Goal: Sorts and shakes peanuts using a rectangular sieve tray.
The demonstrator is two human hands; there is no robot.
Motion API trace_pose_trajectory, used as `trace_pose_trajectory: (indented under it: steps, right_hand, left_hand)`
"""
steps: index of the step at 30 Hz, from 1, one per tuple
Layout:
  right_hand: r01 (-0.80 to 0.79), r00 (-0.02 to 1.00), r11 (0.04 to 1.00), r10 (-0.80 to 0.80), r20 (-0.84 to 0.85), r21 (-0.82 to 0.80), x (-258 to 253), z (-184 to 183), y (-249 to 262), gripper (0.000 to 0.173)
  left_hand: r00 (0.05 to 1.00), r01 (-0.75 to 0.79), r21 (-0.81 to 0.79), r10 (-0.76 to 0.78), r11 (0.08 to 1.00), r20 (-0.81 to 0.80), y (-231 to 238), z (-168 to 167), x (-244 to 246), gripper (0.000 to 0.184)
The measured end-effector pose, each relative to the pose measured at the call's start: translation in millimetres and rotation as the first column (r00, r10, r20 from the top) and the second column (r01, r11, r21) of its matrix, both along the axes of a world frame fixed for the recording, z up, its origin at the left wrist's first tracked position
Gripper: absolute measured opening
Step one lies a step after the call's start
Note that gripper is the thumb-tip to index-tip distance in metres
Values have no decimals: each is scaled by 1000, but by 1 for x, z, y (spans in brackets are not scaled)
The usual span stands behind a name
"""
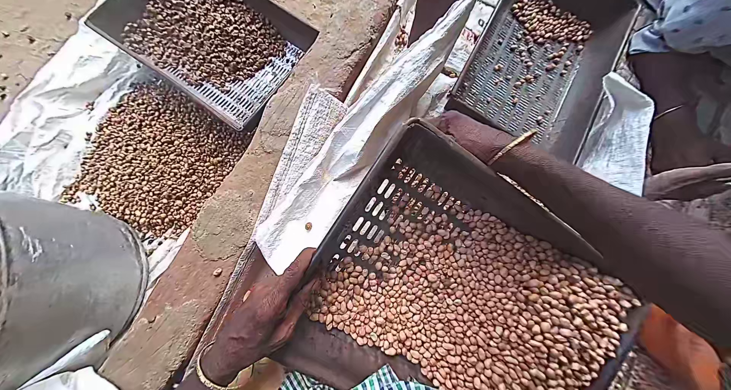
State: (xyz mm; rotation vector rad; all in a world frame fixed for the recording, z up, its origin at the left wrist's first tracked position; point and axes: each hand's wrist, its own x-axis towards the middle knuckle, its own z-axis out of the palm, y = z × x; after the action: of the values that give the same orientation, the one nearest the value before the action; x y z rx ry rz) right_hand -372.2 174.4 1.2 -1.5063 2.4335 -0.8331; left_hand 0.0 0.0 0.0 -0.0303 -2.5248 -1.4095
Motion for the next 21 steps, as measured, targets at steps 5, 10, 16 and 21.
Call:
trace_pose_trajectory:
  steps: [5,10,16,21]
  right_hand:
    - [269,962,954,-259,91,-134,114,67,64,19]
    - [323,945,945,-325,46,38,224,3,84,10]
    - [260,956,963,-247,-160,72,254,-8,58,10]
    - [254,966,929,-259,-17,270,263,-8,46,13]
  left_hand:
    - [977,-47,88,28,995,211,-7,-17,-4,47]
    - [955,-73,114,36,991,295,-7,-19,-6,48]
    - [959,-44,150,0,988,283,-10,-17,-10,45]
    - [962,-24,149,-18,989,272,-10,-17,-12,44]
